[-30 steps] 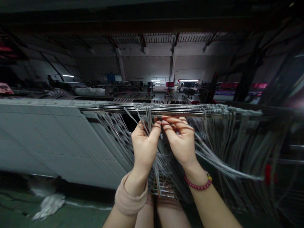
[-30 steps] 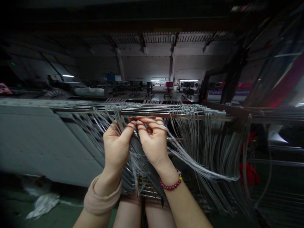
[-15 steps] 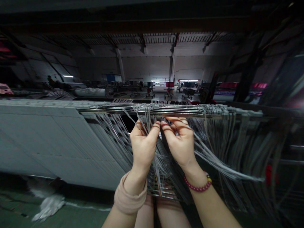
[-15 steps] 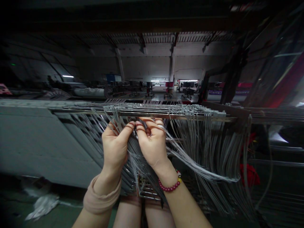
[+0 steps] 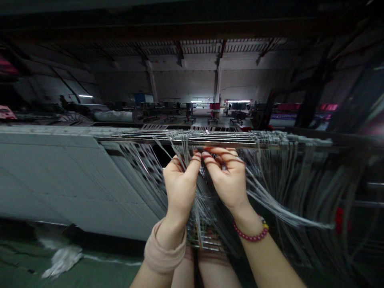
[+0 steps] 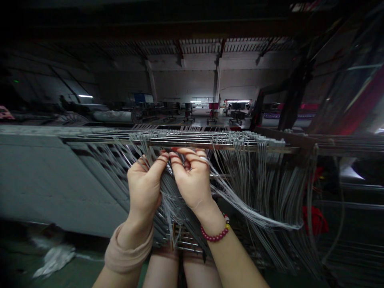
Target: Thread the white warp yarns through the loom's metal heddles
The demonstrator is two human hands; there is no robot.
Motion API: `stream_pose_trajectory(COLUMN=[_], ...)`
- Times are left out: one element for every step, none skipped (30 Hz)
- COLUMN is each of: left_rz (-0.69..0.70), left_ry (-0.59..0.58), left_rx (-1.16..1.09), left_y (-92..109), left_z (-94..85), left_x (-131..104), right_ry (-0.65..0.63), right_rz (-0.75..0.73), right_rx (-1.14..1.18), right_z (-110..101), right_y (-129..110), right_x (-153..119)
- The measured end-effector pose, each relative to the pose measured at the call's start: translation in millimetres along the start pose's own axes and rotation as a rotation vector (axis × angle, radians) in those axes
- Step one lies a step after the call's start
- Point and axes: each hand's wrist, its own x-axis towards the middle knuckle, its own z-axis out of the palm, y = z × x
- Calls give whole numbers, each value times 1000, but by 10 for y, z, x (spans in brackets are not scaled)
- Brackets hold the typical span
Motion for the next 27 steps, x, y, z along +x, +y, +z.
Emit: stream_pose_trajectory(left_rz=[-2, -3, -1, 1, 3, 4, 5, 7, 7, 6, 4, -2, -10, -21, -31, -42, -54, -66, -78, -92, -110, -131, -157, -184, -210, -232, -248], left_ry=[-1, -3, -5, -6, -8, -10, -11, -13, -14, -14, -13, -13, -15, -18, -20, -21, -21, -18, -14, -11, -10, -12, -17, -25, -39, -53, -66], left_rx=[-1, 1, 6, 11, 16, 19, 18, 17, 16, 17, 19, 18, 13, 6, 2, 4, 15, 32, 53, 74, 91, 105, 115, 120, 121, 116, 109], left_y=[-1, 0, 1, 4, 7, 10, 13, 15, 15, 15, 13, 12, 11, 12, 15, 21, 30, 42, 57, 74, 92, 109, 126, 141, 153, 165, 175], left_z=[1, 1, 1, -1, -3, -7, -11, -16, -21, -26, -31, -35, -40, -43, -47, -50, -53, -55, -58, -59, -61, -62, -63, -64, -66, -67, -69], left_x=[-1, -2, -3, -3, -3, -2, -1, 0, 1, 2, 2, 1, -1, -3, -5, -7, -9, -11, -13, -15, -18, -21, -23, -25, -25, -25, -23], right_ry=[-4, -9, -14, -19, -23, -28, -31, -32, -33, -34, -37, -39, -40, -41, -42, -42, -41, -40, -38, -42, -50, -67, -95, -120, -139, -151, -159], right_rz=[3, 4, 5, 7, 8, 8, 7, 10, 14, 19, 24, 27, 27, 25, 22, 23, 30, 40, 54, 73, 100, 132, 170, 211, 247, 277, 301], right_rx=[9, 19, 29, 36, 42, 46, 48, 47, 48, 50, 53, 55, 55, 50, 42, 30, 17, 6, -1, -1, 6, 19, 35, 45, 45, 39, 30], right_z=[-2, -4, -6, -8, -10, -11, -12, -12, -11, -10, -9, -9, -10, -11, -14, -18, -22, -26, -29, -31, -33, -35, -36, -38, -40, -43, -45], right_y=[-2, -4, -7, -10, -14, -18, -20, -23, -24, -24, -23, -22, -21, -21, -22, -24, -27, -32, -38, -45, -51, -56, -60, -61, -61, -59, -55], right_x=[3, 6, 8, 10, 10, 11, 11, 11, 12, 13, 15, 18, 20, 22, 23, 23, 23, 22, 21, 21, 22, 25, 29, 35, 41, 47, 53])
